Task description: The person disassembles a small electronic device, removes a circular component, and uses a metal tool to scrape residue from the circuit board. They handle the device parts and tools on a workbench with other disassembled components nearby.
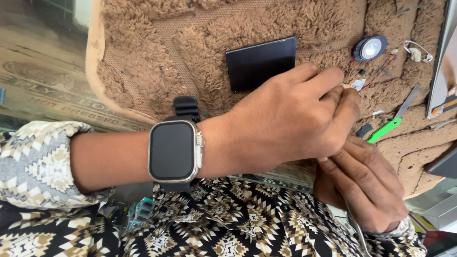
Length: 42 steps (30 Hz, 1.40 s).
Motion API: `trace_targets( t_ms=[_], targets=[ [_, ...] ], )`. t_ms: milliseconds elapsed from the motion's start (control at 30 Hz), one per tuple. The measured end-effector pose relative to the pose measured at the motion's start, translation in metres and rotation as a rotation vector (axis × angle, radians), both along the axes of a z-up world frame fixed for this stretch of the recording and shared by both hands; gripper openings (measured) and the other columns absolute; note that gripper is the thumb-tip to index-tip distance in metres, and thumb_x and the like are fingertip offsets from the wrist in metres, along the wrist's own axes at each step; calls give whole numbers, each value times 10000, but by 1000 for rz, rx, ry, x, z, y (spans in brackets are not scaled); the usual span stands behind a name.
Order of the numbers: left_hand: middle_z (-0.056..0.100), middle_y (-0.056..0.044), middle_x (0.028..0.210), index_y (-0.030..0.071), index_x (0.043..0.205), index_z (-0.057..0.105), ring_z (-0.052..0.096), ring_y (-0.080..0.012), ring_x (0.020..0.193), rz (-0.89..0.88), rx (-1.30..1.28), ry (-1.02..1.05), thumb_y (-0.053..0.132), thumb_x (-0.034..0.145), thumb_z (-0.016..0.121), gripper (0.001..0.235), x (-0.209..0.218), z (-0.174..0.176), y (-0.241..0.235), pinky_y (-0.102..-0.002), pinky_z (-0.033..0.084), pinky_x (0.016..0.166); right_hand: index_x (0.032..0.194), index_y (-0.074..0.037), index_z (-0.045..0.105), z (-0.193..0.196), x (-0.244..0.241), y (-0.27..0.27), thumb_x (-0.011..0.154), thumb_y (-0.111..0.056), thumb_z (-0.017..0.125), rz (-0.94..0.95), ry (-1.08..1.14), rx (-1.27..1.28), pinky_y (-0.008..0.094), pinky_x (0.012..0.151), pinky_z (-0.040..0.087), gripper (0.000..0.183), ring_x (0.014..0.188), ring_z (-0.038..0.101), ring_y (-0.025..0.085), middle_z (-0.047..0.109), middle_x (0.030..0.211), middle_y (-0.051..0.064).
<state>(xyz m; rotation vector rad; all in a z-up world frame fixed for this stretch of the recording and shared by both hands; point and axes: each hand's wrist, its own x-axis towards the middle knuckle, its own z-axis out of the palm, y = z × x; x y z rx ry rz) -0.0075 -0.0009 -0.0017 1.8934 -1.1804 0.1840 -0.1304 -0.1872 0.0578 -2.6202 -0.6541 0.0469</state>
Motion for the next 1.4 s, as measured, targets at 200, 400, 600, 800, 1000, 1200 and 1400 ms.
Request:
trace_targets(
  t_ms=[200,400,600,800,1000,1200,1400],
  targets=[
    [729,-165,864,-144,1095,703,672,-245,1010,-27,35,-24,82,890,721,305,-8,-6,-1,-322,563,840,904,119,725,-6,-1,6,746,123,773,-4,-85,34,531,843,627,165,921,743,403,722,914,281],
    [735,-147,837,-119,1016,708,673,-218,949,29,7,-61,88,819,719,286,-10,-5,0,-296,567,812,865,139,702,-6,-1,9,753,175,741,-62,-113,37,528,825,635,124,904,754,424,715,898,296],
    [720,-127,790,-118,1015,707,663,-205,922,59,6,-101,102,798,713,309,-11,-6,1,-279,559,796,865,135,710,-5,-7,7,746,144,773,-49,-72,-4,522,819,627,135,898,744,418,715,887,288],
    [723,-140,855,-138,1123,703,667,-228,1030,-16,60,-69,62,922,735,285,-13,-9,0,-300,560,860,887,126,725,-9,-10,6,739,167,746,-61,-92,17,498,807,638,155,900,746,407,717,908,296],
    [740,-132,828,-115,1046,713,669,-200,955,47,22,-125,83,837,733,289,-12,-7,1,-273,564,801,866,144,716,-10,2,10,731,206,701,-50,-165,36,483,776,654,149,873,756,416,717,871,301],
    [741,-169,907,-134,1132,703,664,-232,1032,-1,50,-99,77,928,740,296,-14,-11,-1,-308,561,858,855,160,710,-5,2,16,717,201,719,-76,-114,47,465,743,639,145,830,741,395,707,841,291],
    [739,-165,895,-133,1121,708,659,-233,994,-11,65,-123,100,902,739,322,-17,-15,-1,-309,552,824,844,156,702,-7,0,14,702,200,728,-60,-142,42,483,746,641,151,824,745,415,701,842,296]
  ],
)
